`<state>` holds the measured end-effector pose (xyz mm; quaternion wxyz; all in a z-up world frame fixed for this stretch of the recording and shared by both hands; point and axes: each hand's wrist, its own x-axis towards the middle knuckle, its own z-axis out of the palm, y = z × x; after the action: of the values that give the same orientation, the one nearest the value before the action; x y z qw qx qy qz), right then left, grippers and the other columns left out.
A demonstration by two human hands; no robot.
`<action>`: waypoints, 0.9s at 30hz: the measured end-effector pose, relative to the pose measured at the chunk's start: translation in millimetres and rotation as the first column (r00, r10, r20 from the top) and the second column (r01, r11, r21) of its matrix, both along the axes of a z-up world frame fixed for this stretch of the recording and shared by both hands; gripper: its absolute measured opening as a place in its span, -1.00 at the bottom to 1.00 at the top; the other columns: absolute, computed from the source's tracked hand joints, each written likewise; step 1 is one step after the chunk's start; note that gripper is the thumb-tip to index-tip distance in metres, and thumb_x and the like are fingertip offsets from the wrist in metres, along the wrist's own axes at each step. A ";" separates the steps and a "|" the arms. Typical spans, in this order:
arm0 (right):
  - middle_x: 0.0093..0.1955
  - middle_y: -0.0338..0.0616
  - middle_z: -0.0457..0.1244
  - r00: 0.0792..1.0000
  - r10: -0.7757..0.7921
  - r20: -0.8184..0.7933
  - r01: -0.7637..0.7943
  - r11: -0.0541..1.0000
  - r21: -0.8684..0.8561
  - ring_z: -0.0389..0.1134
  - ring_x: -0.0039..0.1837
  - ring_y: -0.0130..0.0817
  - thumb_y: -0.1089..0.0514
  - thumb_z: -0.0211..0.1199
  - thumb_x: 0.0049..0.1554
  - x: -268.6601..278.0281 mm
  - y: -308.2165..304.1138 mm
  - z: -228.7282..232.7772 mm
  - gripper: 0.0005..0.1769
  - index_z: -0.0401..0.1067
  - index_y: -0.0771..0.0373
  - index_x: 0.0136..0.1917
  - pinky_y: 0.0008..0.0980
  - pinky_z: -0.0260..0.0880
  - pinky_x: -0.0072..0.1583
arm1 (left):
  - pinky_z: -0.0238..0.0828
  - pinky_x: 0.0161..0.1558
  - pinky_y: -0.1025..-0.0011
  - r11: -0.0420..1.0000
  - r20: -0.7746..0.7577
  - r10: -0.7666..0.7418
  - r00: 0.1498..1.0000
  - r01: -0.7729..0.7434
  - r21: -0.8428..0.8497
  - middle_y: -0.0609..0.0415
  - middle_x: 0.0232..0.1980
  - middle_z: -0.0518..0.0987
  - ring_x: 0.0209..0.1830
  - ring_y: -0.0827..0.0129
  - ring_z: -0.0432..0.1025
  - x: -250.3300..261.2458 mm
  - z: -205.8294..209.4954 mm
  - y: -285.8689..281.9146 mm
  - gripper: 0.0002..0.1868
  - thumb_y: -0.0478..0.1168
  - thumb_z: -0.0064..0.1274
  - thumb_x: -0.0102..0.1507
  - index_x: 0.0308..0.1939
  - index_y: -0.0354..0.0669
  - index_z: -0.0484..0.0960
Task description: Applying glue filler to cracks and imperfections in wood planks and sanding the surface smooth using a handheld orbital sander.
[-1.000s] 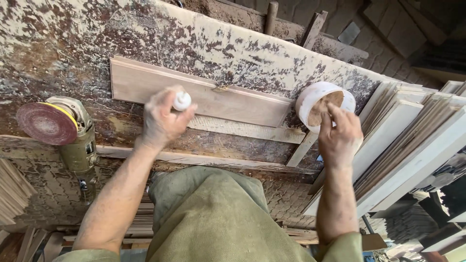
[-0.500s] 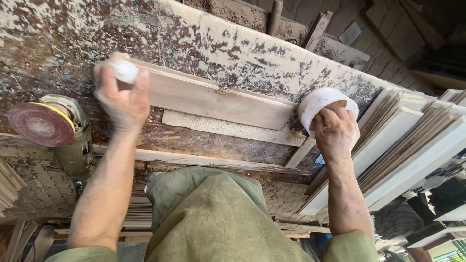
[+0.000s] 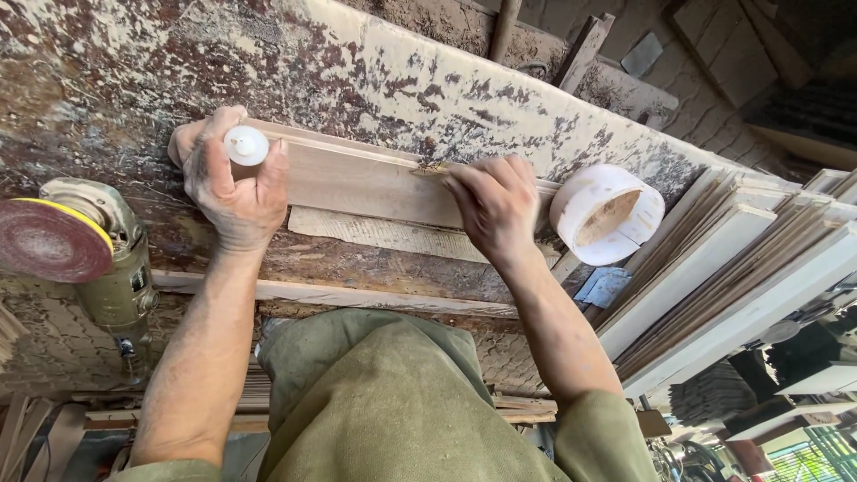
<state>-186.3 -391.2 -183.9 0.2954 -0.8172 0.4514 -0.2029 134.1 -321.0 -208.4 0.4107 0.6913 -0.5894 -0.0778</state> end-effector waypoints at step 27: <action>-0.07 -0.20 0.30 0.950 0.110 -0.294 -0.083 0.991 0.103 0.38 -0.02 -0.28 0.07 0.34 0.24 -4.9 -0.9 -0.8 -0.85 0.61 0.07 0.07 -0.35 0.40 -0.02 | 0.28 -0.06 0.05 0.999 -0.004 -0.003 1.000 0.003 -0.049 -0.23 -0.10 0.71 -0.17 -0.01 0.44 1.8 -15.2 6.5 -0.67 -0.22 0.29 0.32 0.05 -0.37 0.61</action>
<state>-191.2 -392.1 -184.7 0.2695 -0.8456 0.4589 -0.0421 135.9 -314.5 -223.6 0.4285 0.6801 -0.5912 -0.0656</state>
